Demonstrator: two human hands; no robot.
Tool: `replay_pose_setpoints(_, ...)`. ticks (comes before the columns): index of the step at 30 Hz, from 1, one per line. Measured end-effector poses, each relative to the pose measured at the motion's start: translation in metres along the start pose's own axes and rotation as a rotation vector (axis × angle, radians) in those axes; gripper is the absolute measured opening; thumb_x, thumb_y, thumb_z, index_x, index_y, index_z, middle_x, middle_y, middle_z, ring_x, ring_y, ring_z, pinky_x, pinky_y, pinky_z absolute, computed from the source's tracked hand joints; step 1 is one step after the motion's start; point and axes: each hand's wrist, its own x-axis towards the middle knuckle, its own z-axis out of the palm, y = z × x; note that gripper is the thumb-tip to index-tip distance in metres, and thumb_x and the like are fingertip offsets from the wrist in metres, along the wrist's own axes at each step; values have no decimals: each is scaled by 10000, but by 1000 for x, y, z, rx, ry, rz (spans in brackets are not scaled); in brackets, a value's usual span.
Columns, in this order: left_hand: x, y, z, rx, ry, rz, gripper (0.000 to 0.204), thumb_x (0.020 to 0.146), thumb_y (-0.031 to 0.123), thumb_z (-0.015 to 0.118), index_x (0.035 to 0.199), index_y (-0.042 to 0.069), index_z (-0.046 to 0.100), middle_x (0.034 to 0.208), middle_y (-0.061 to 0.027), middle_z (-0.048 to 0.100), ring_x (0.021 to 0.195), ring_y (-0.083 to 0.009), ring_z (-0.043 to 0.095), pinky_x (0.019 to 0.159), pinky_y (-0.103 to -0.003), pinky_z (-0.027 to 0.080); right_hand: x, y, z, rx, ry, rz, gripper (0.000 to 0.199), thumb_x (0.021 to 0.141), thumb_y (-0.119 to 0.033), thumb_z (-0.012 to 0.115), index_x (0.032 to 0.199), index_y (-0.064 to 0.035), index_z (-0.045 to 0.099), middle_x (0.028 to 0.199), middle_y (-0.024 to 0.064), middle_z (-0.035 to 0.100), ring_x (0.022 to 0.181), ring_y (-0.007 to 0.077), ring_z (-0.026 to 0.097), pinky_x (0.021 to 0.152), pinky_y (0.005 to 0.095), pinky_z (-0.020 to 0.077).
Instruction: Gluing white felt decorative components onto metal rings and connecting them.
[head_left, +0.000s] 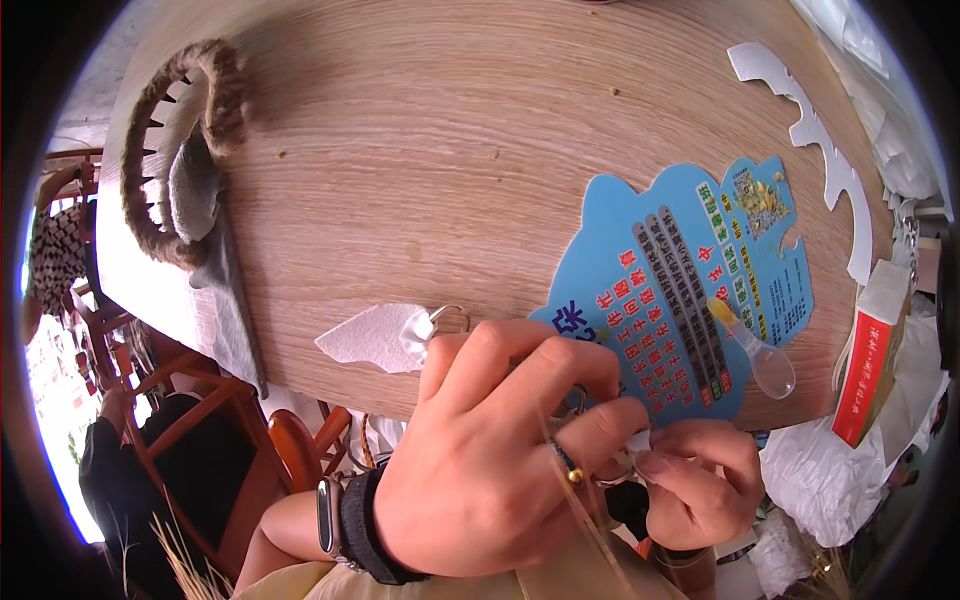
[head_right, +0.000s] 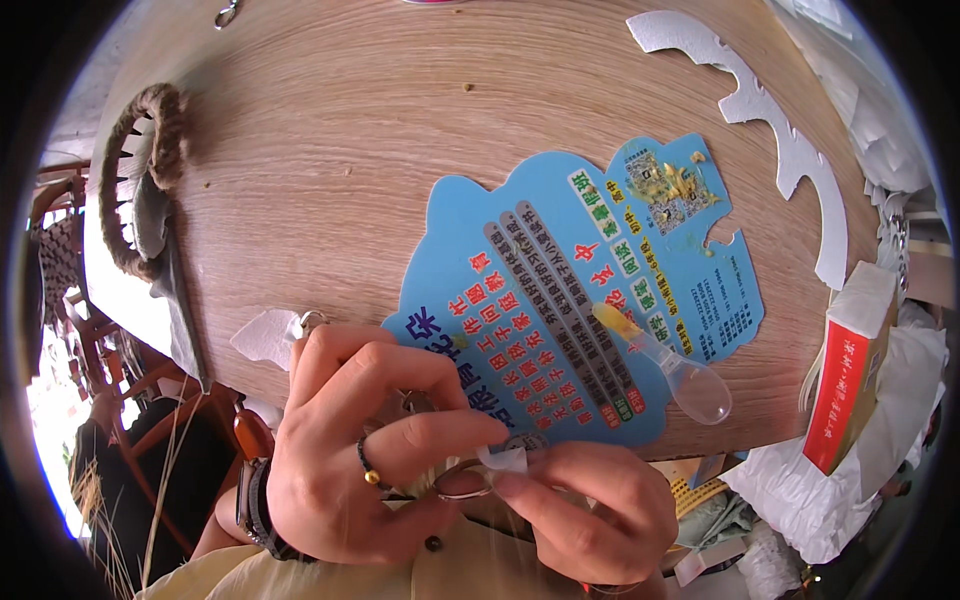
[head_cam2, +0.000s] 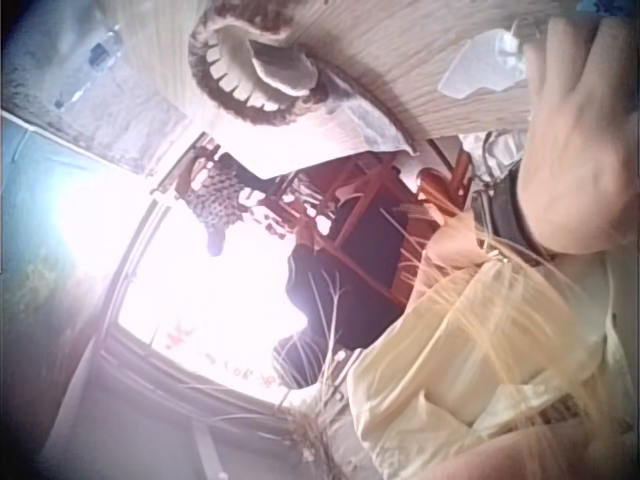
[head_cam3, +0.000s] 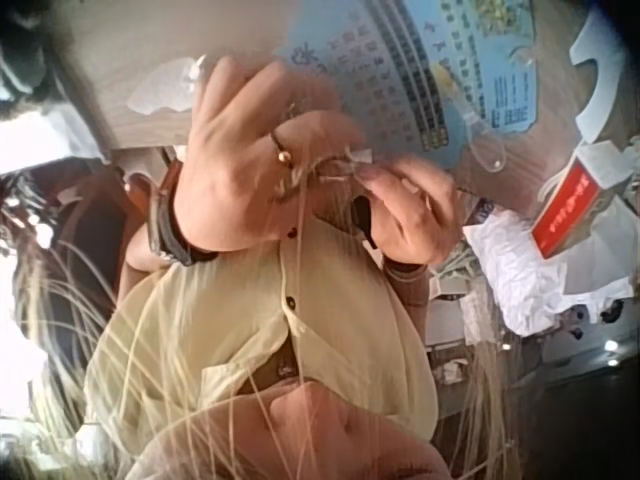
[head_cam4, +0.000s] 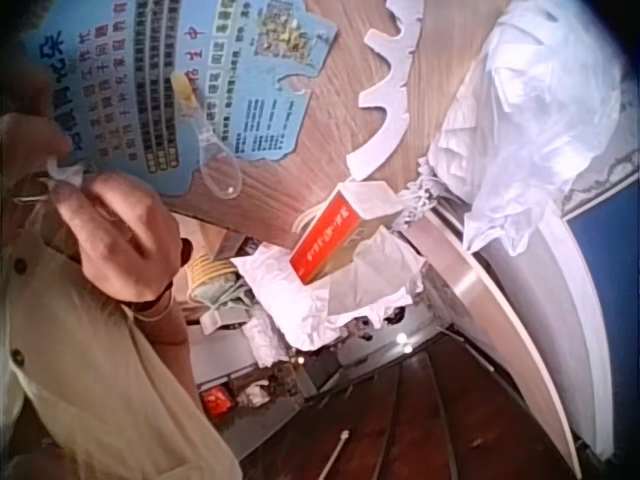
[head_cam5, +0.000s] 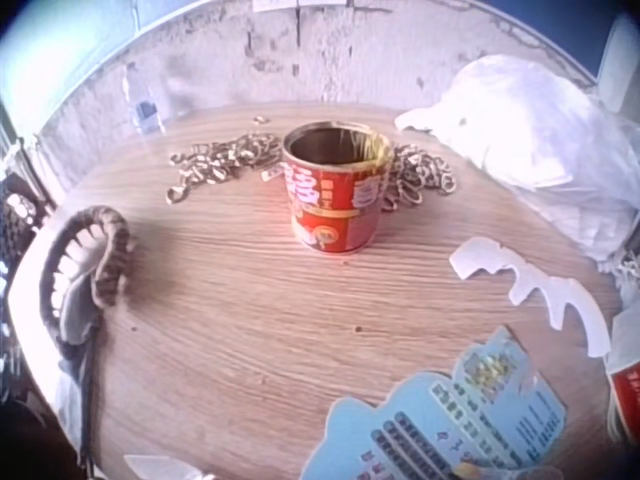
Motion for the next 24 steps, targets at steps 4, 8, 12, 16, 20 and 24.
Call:
replay_pose_setpoints(4,-1,2,1,20,35,-21,415,486,103,755,892,169,694,888,-5,584,821,-223,518,694,-343,413,6,-5,-2,-72,-38,81,330,608,56,709,905,-87,694,809,50,619,622,169,614,509,264,496)
replay_pose_setpoints(8,-1,-3,7,70,61,15,430,486,110,759,906,166,689,882,9,593,818,-214,528,701,-329,393,10,-10,-1,-81,-71,238,293,640,74,691,907,-22,623,769,84,601,626,169,564,548,239,432)
replay_pose_setpoints(12,0,-5,13,150,116,21,499,476,111,772,963,159,674,872,26,603,805,-195,537,711,-315,377,8,-22,5,-124,-29,375,310,648,89,679,939,0,624,743,75,590,627,151,556,544,234,429)
replay_pose_setpoints(16,1,-6,15,151,128,20,545,471,120,781,1001,163,664,862,32,609,798,-188,539,707,-310,373,12,-24,-4,-79,-60,492,348,651,68,690,984,9,611,762,69,569,628,126,542,532,227,422)
replay_pose_setpoints(20,0,-9,13,148,122,74,551,478,125,789,1014,151,661,856,35,611,785,-179,542,700,-303,369,21,-21,-8,-154,-190,351,338,674,9,696,998,9,600,864,81,550,620,116,531,523,223,410)
replay_pose_setpoints(24,-2,-13,14,141,115,104,539,496,127,796,1017,136,660,853,35,610,772,-168,544,697,-299,369,31,-24,0,-132,-233,360,307,691,-14,669,989,0,595,911,86,536,606,123,518,517,228,401)
